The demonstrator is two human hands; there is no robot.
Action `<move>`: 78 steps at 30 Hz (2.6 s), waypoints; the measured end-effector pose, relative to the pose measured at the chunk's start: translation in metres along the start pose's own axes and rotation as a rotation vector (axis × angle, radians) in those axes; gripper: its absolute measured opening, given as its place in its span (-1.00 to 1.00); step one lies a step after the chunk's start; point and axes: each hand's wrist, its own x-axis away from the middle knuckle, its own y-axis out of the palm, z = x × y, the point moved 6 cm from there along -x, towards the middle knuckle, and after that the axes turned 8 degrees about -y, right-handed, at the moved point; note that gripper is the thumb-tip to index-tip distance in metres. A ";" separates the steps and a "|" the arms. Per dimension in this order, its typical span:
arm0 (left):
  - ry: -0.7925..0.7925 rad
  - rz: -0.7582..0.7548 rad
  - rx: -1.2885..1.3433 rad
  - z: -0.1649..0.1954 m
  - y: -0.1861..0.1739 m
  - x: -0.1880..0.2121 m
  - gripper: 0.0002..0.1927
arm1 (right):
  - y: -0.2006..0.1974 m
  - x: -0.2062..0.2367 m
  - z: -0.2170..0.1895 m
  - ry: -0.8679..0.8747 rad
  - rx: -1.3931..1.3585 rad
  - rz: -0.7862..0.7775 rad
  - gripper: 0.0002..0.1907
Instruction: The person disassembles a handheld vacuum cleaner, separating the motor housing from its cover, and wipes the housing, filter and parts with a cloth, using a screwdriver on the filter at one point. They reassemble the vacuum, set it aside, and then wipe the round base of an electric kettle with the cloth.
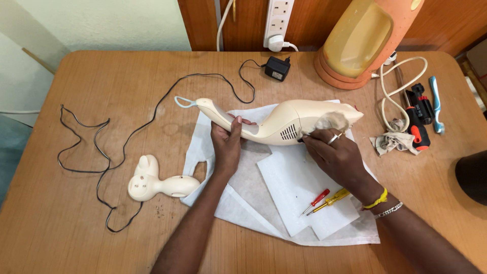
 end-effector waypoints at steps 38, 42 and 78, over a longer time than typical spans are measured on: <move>0.139 0.038 -0.334 -0.034 -0.031 -0.008 -0.62 | 0.061 -0.126 -0.075 -0.091 -0.238 -0.025 -0.73; 0.303 -0.002 -0.456 -0.031 -0.027 -0.007 -0.65 | 0.045 -0.097 -0.052 0.097 -0.166 -0.161 -0.70; 0.082 -0.193 -0.073 0.022 0.027 0.025 -0.77 | -0.019 0.079 0.068 0.551 -0.282 0.258 -0.73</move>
